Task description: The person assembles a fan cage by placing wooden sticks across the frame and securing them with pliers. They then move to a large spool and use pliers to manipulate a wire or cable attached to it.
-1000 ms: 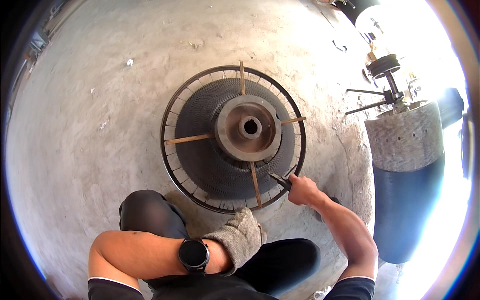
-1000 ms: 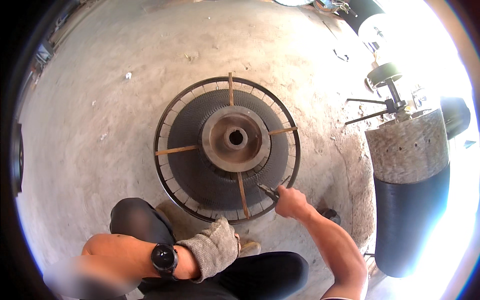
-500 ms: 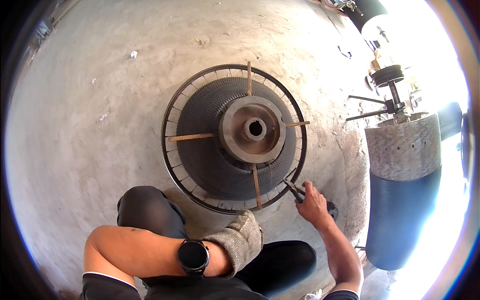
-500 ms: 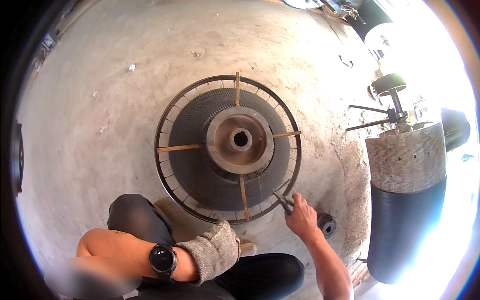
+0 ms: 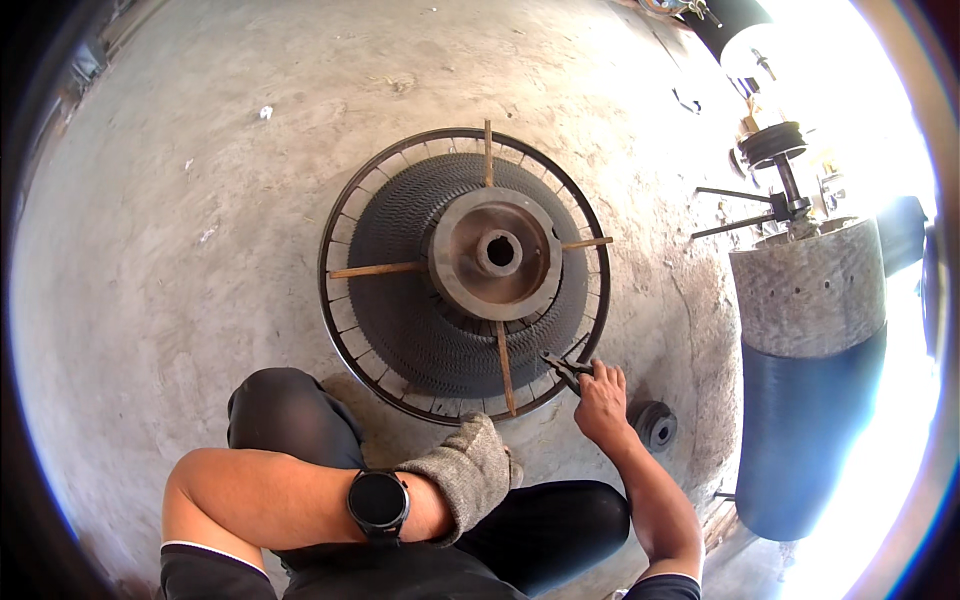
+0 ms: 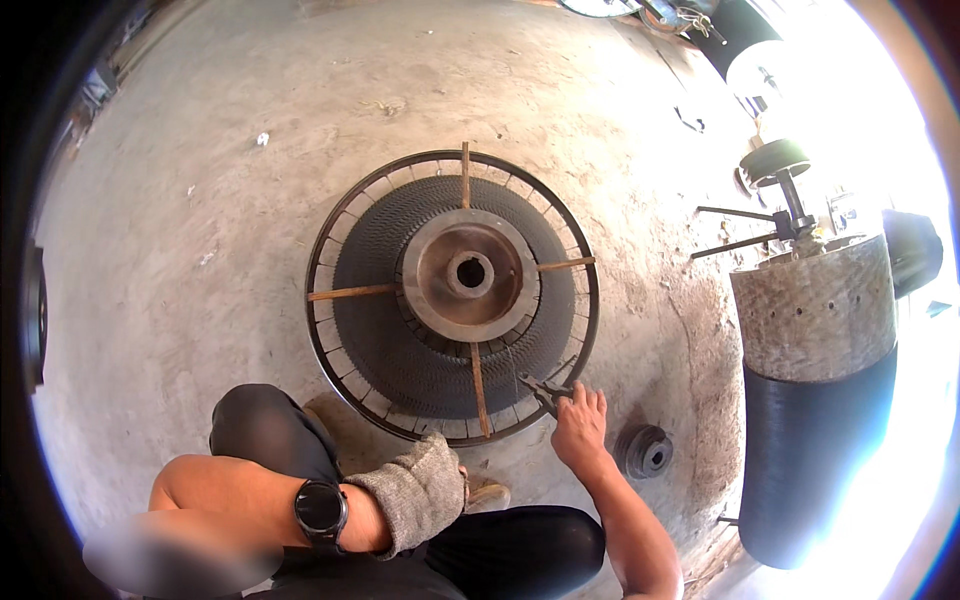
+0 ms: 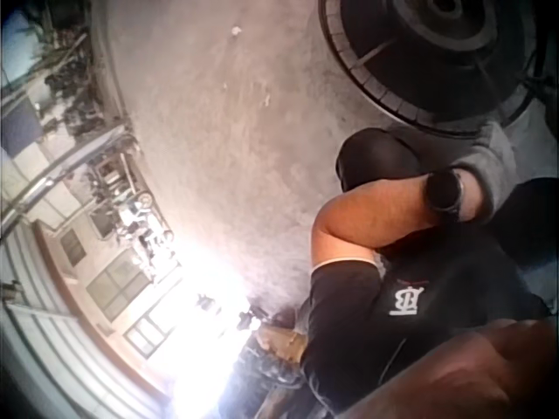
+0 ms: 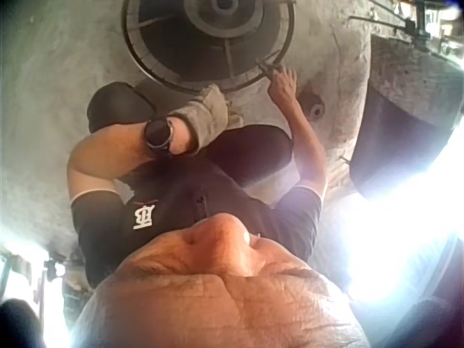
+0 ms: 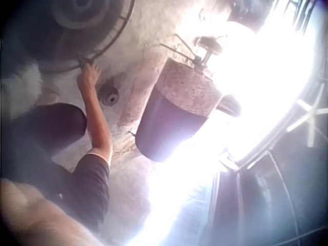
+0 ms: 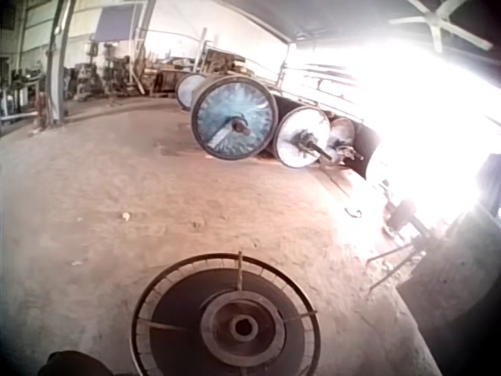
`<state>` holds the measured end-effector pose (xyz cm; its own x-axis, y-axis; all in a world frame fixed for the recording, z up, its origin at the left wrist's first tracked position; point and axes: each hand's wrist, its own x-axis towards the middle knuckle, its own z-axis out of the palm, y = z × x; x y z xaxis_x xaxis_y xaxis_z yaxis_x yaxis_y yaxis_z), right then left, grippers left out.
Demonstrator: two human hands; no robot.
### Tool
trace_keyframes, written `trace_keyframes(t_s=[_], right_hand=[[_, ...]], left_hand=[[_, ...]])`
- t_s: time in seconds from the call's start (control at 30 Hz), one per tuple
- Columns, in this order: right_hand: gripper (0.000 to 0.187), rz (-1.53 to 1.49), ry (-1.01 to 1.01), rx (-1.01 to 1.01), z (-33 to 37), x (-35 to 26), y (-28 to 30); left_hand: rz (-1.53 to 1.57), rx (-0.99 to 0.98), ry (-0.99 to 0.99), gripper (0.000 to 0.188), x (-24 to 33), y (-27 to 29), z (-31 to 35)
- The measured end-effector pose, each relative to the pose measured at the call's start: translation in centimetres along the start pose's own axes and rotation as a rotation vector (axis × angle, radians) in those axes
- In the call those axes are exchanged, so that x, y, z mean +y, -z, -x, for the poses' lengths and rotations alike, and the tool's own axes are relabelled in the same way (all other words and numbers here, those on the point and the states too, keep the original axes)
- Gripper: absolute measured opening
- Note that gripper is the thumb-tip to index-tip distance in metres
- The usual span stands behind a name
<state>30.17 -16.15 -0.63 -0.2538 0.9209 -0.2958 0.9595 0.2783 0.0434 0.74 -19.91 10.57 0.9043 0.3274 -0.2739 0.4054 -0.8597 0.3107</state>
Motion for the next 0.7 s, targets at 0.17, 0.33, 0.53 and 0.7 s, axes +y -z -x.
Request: trace_keyframes(t_s=[0.17, 0.33, 0.53, 0.7], right_hand=[[0.03, 0.052, -0.024, -0.016, -0.1, -0.8, -0.4], [0.026, 0.07, -0.019, 0.048, -0.2, -1.2, -0.4], [0.016, -0.013, -0.025, 0.011, 0.0, -1.4, 0.8], [0.016, -0.016, -0.017, -0.013, 2.4, -0.4, 2.3]], left_hand=[[-0.078, -0.283, -0.066, 0.044, 2.1, -4.5, -1.6], [0.067, -0.427, -0.017, 0.036, 2.9, -9.8, -3.0], [-0.008, -0.484, -0.035, 0.039, 2.3, -10.1, -3.8], [-0.227, -0.388, -0.156, 0.043, 2.8, -10.1, -6.0]])
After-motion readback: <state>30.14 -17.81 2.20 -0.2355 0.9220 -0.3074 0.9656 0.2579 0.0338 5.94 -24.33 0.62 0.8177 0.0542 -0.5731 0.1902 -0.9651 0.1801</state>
